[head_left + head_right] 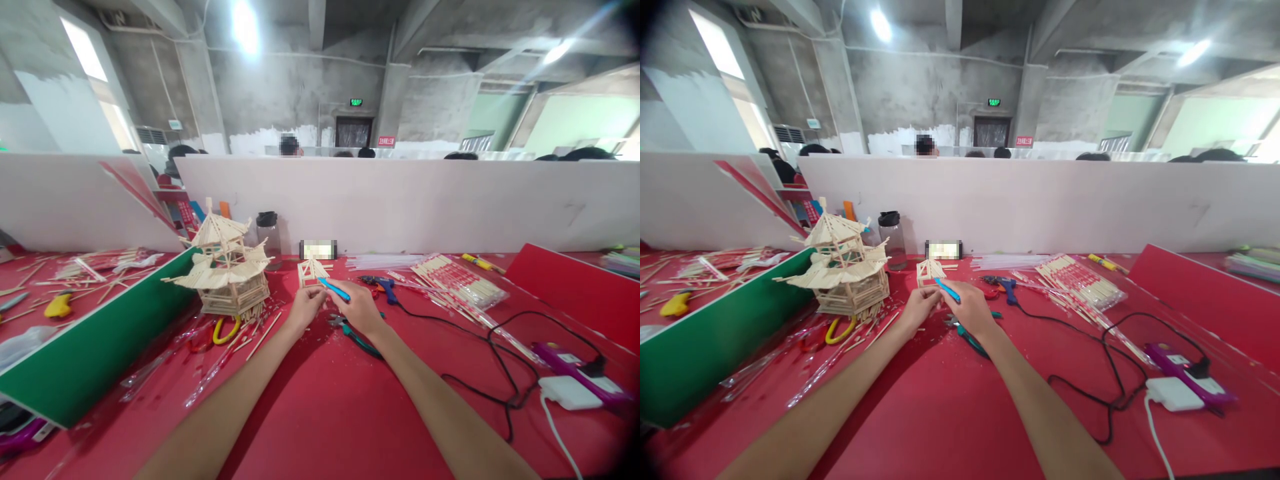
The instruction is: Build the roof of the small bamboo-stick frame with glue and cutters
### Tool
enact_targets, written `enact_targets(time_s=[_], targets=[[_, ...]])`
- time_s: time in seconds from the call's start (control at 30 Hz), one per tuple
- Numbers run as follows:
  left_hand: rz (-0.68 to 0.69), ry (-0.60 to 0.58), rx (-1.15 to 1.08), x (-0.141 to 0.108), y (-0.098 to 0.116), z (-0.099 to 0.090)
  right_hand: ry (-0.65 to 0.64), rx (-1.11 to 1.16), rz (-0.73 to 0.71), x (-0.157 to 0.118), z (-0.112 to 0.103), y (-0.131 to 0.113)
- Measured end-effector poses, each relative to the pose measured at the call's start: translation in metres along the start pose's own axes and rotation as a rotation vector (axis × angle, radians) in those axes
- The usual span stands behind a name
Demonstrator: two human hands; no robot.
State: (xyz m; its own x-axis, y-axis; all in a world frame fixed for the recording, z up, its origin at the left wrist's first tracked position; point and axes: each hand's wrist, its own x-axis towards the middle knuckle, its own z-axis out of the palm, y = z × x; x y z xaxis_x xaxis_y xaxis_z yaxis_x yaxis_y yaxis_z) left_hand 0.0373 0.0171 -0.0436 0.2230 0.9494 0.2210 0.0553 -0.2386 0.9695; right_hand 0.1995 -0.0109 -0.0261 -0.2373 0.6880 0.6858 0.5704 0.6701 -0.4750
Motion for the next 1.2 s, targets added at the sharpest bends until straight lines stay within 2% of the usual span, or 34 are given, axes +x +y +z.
enact_targets(time_s=[0.87,0.97,1.07,1.2], targets=[[0.003,-0.008,-0.029,0.003,-0.004,-0.001,0.006,0.023,-0.002,0.000,-0.001,-0.002],[-0.001,-0.006,-0.023,0.003,-0.004,-0.001,0.074,0.052,0.025,0.002,-0.007,-0.006],[0.002,-0.002,-0.009,0.003,-0.003,-0.001,0.195,0.086,0.100,0.005,-0.016,-0.006],[-0.021,0.002,-0.011,0.002,-0.001,0.000,0.305,0.126,0.179,0.008,-0.028,0.009]])
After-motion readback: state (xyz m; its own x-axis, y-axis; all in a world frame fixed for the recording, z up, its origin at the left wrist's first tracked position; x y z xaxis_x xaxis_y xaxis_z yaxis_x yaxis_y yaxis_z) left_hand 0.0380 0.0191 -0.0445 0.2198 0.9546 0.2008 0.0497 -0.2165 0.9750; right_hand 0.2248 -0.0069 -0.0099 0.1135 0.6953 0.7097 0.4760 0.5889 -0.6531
